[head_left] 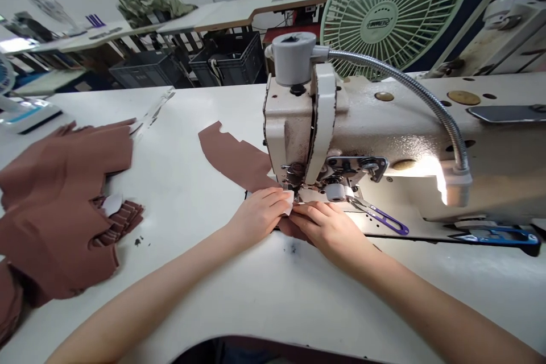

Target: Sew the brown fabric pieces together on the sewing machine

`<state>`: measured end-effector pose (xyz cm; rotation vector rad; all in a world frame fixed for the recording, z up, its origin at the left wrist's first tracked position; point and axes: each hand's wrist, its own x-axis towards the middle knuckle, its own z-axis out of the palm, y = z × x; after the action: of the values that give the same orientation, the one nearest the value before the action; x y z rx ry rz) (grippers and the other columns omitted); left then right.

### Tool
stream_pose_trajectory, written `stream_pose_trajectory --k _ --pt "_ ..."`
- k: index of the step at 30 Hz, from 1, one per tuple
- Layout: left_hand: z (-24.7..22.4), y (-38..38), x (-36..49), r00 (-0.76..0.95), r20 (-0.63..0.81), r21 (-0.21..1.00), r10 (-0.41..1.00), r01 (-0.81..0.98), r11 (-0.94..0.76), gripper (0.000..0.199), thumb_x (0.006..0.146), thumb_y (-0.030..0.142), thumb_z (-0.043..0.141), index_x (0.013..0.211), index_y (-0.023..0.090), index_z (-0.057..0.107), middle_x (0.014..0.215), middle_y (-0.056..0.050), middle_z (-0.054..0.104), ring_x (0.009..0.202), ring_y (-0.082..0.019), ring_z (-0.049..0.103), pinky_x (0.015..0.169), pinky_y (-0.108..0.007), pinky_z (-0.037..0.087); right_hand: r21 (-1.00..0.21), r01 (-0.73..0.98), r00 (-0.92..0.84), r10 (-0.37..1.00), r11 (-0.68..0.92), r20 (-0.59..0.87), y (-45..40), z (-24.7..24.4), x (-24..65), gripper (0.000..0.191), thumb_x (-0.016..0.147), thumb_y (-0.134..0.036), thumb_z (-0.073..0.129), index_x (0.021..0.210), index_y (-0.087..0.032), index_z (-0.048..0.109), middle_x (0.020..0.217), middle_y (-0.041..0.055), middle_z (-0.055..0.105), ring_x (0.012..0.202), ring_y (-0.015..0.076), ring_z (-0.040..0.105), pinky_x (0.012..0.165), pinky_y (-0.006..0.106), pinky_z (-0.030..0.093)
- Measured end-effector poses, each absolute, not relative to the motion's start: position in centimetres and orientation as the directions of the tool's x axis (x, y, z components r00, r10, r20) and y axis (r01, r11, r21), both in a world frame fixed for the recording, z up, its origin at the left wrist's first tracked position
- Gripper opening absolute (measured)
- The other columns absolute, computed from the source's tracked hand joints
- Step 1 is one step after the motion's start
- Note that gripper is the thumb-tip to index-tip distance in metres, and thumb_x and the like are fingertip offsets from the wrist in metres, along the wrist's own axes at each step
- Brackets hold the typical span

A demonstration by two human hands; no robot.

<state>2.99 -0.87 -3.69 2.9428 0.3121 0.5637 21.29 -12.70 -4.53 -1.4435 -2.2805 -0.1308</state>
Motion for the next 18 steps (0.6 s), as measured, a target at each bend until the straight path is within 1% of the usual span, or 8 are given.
stream_pose_trajectory --k 3,8,11,15,18 --pt "-3.5 -0.7 3.7 0.914 0.328 0.174 0.238 0.189 -0.966 0.021 0.092 0.01 0.041 0.095 0.017 0.061 0.111 -0.005 0.067 0.109 -0.019 0.059 0.093 -0.034 0.05 -0.145 0.89 -0.357 0.858 0.433 0.369 -12.8 -4.5 21.9 0.031 0.095 -0.012 0.044 0.122 -0.014 0.058 0.119 0.0084 0.063 0.098 0.0199 0.056 0.078 0.034 0.045" --pt "-3.9 -1.1 3.9 0.896 0.343 0.183 0.281 0.229 -0.956 0.023 0.092 0.011 0.041 0.104 0.017 0.06 0.111 -0.005 0.067 0.108 -0.019 0.058 0.091 -0.034 0.049 -0.14 0.896 -0.351 0.865 0.422 0.358 -13.0 -4.5 22.3 0.032 0.093 -0.011 0.045 0.121 -0.016 0.059 0.117 0.0074 0.064 0.094 0.0193 0.057 0.072 0.033 0.044" --pt "-4.0 -0.9 3.8 0.898 0.343 0.18 0.277 0.226 -0.957 0.023 0.092 0.012 0.041 0.1 0.018 0.061 0.108 -0.005 0.066 0.107 -0.019 0.058 0.09 -0.033 0.049 -0.131 0.894 -0.358 0.858 0.429 0.368 -12.9 -4.6 22.2 0.033 0.092 -0.01 0.046 0.122 -0.017 0.058 0.116 0.0077 0.064 0.093 0.0193 0.057 0.071 0.033 0.044" --pt "-3.6 -0.4 3.8 0.913 0.307 0.181 0.27 0.222 -0.958 0.022 0.093 0.016 0.041 0.093 0.018 0.063 0.095 -0.005 0.065 0.097 -0.017 0.06 0.083 -0.03 0.049 -0.126 0.889 -0.366 0.848 0.44 0.384 -12.7 -4.8 22.1 0.031 0.093 -0.012 0.045 0.12 -0.016 0.06 0.115 0.0086 0.065 0.092 0.0191 0.057 0.074 0.033 0.045" --pt "-3.5 0.2 4.0 0.923 0.275 0.189 0.268 0.221 -0.957 0.021 0.093 0.017 0.043 0.094 0.019 0.063 0.093 -0.004 0.065 0.089 -0.016 0.06 0.081 -0.028 0.048 -0.116 0.896 -0.357 0.849 0.43 0.391 -12.6 -4.8 22.0 0.029 0.095 -0.015 0.045 0.12 -0.017 0.06 0.116 0.0092 0.064 0.092 0.0195 0.058 0.074 0.033 0.045"
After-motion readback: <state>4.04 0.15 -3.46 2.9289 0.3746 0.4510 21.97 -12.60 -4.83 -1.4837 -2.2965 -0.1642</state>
